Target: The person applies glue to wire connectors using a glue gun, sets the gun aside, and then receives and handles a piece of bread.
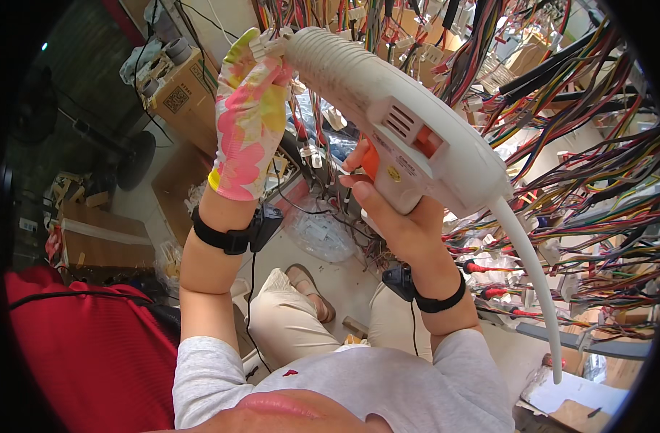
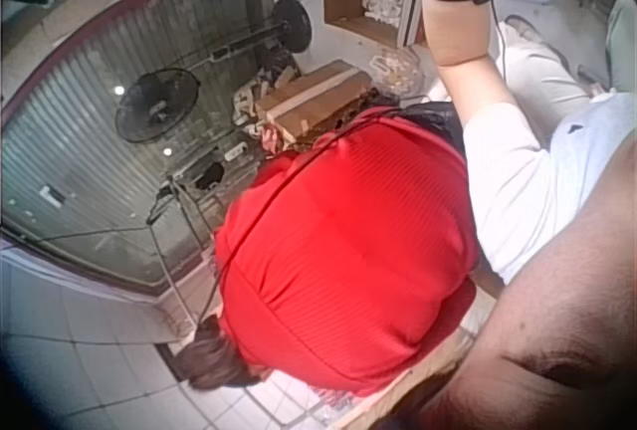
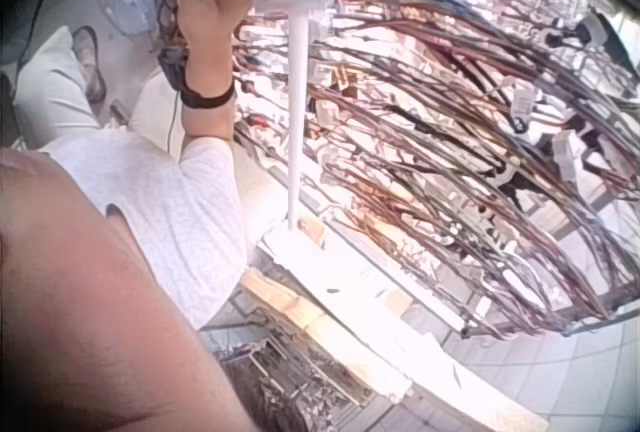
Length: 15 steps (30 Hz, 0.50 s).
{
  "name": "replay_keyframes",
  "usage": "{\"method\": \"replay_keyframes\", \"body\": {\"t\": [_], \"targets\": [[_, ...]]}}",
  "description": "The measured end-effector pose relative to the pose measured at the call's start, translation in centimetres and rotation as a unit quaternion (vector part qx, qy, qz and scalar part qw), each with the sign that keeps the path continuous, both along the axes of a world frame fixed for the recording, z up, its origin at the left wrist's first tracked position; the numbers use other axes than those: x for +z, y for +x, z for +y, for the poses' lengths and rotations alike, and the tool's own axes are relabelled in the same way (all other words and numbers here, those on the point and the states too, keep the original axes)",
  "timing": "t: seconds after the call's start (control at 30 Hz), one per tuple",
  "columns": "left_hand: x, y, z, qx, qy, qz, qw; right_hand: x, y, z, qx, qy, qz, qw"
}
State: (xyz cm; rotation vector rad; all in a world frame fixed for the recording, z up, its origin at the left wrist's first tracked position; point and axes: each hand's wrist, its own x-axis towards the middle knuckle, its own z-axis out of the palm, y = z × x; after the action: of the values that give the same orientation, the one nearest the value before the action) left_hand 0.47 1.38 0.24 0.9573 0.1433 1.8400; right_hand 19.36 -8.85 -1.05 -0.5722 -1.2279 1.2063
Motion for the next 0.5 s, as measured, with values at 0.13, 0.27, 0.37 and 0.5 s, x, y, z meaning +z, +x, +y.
{"method": "replay_keyframes", "body": {"t": [0.13, 0.27, 0.37, 0.5], "targets": [[0.25, 0.02, -0.14, -0.003, -0.006, -0.003, 1.000, -0.04, -0.05, -0.05, 0.000, -0.004, -0.008, 1.000], [0.42, 0.10, -0.40, 0.003, -0.020, 0.002, 1.000, -0.04, -0.04, -0.07, 0.009, -0.001, -0.023, 1.000], [0.41, 0.17, -0.55, 0.004, -0.029, -0.004, 1.000, -0.13, -0.26, -0.27, 0.015, 0.004, -0.026, 1.000], [0.29, -0.03, -0.66, -0.015, -0.045, -0.004, 0.999, -0.24, -0.48, -0.26, 0.023, 0.008, -0.016, 1.000]]}}
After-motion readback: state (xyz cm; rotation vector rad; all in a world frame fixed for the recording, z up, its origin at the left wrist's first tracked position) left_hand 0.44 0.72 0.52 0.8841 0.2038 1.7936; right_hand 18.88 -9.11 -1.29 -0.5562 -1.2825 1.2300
